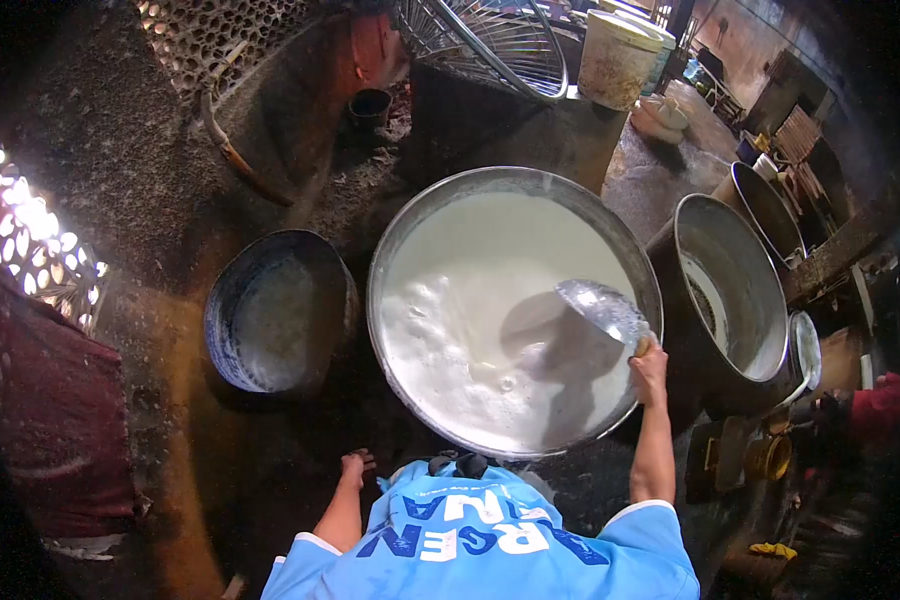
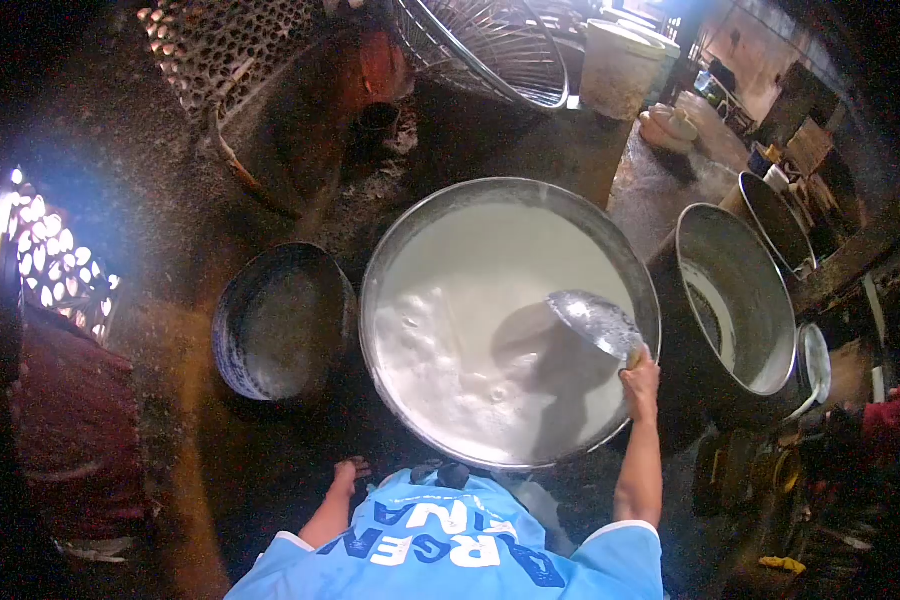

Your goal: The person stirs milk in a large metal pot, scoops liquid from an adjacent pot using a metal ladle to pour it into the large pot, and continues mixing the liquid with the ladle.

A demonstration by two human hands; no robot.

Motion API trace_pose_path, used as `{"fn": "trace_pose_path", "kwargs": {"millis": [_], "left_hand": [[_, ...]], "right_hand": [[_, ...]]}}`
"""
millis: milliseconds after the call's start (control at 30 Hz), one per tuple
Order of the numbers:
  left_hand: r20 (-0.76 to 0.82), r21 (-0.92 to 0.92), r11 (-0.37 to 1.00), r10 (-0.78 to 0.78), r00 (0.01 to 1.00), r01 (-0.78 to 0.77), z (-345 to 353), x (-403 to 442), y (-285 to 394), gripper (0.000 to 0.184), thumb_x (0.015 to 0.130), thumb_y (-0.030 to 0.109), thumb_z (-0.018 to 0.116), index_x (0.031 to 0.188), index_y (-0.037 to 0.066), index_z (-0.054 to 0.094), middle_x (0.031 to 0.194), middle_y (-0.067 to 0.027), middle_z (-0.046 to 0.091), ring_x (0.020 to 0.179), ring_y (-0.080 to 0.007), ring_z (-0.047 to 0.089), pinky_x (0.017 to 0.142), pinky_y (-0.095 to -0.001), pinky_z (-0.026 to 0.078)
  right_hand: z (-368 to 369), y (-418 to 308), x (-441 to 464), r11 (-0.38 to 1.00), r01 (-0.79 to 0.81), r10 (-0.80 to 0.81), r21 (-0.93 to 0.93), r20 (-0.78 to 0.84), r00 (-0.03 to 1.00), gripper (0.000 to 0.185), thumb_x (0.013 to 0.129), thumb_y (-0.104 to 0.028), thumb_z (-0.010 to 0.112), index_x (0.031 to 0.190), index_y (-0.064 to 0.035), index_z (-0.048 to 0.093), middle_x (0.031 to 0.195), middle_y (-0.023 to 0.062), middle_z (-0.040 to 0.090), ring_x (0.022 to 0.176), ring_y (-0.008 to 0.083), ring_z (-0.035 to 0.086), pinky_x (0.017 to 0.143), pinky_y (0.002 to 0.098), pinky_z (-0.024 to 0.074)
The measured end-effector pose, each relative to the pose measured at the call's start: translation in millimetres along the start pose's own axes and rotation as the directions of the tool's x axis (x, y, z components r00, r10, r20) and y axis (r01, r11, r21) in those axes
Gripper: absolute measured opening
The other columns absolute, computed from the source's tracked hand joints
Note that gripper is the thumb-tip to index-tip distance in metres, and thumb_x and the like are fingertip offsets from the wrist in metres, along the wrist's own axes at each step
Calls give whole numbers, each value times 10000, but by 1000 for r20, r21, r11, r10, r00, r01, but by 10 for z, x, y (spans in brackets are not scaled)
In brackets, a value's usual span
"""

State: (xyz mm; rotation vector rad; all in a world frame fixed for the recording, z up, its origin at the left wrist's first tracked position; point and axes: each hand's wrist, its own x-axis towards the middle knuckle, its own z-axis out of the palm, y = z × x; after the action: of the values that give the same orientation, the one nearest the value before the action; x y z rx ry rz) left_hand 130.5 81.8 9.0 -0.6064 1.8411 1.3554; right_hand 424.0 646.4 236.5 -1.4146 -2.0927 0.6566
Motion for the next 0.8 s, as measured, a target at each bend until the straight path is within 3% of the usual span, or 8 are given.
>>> {"fn": "trace_pose_path", "kwargs": {"millis": [33, 67, 133, 200, 400, 533, 800], "left_hand": [[5, -1, 1000, -7, 1000, 7, -16, -5, 11, 261, 843, 88, 393, 998, -26, 570, 879, -169, 616, 701, -280, 624, 632, -379, 540], [3, 3, 1000, -5, 1000, 5, -19, -4, 19, 264, 843, 88, 389, 999, -25, 571, 877, -170, 616, 699, -279, 623, 630, -378, 540], [-9, 11, 1000, -4, 1000, 4, -61, -33, 22, 271, 844, 90, 382, 1000, -24, 572, 874, -172, 616, 695, -277, 622, 625, -375, 541], [-20, 9, 1000, 10, 1000, -10, -97, -35, 25, 276, 838, 83, 378, 1000, -27, 572, 873, -171, 615, 697, -275, 621, 617, -372, 541], [-4, -20, 999, 49, 999, -49, -211, 71, 69, 267, 802, 36, 399, 992, -32, 575, 875, -162, 614, 700, -267, 618, 605, -367, 541], [5, -67, 997, 31, 999, -31, -242, 299, 89, 280, 779, 23, 433, 1018, -26, 570, 902, -165, 615, 711, -258, 615, 619, -383, 523], [83, 39, 999, -25, 996, 21, -348, 479, 510, 325, 804, 93, 456, 1108, 44, 563, 950, -118, 637, 725, -234, 616, 612, -376, 473]], "right_hand": [[78, -15, -9, 957, -280, 262, 79, 182, 948, 333, 635, -19, 579, 966, -60, 577, 618, 94, 589, 476, 196, 574, 424, 349, 477], [247, 88, -35, 951, -301, 281, 78, 200, 939, 318, 651, -27, 581, 966, -71, 573, 557, 60, 534, 390, 154, 511, 323, 314, 418], [427, 65, -141, 945, -325, 307, 23, 272, 912, 330, 660, -28, 564, 988, -65, 569, 551, 50, 524, 401, 155, 510, 334, 314, 422], [529, -59, -332, 926, -358, 298, 117, 354, 886, 323, 661, -34, 555, 982, -64, 579, 561, 46, 534, 406, 146, 509, 344, 303, 427], [1121, 13, -763, 924, -364, 281, 117, 439, 854, 326, 638, -27, 548, 961, -30, 592, 569, 50, 546, 410, 142, 510, 355, 301, 430], [1328, -336, -1084, 897, -412, 288, 160, 496, 819, 316, 632, -22, 544, 944, -29, 596, 561, 50, 546, 409, 143, 514, 354, 298, 425], [1620, -938, -1604, 926, -354, 215, 134, 583, 783, 292, 642, -30, 583, 932, -26, 553, 555, 50, 528, 411, 146, 514, 358, 299, 435]]}}
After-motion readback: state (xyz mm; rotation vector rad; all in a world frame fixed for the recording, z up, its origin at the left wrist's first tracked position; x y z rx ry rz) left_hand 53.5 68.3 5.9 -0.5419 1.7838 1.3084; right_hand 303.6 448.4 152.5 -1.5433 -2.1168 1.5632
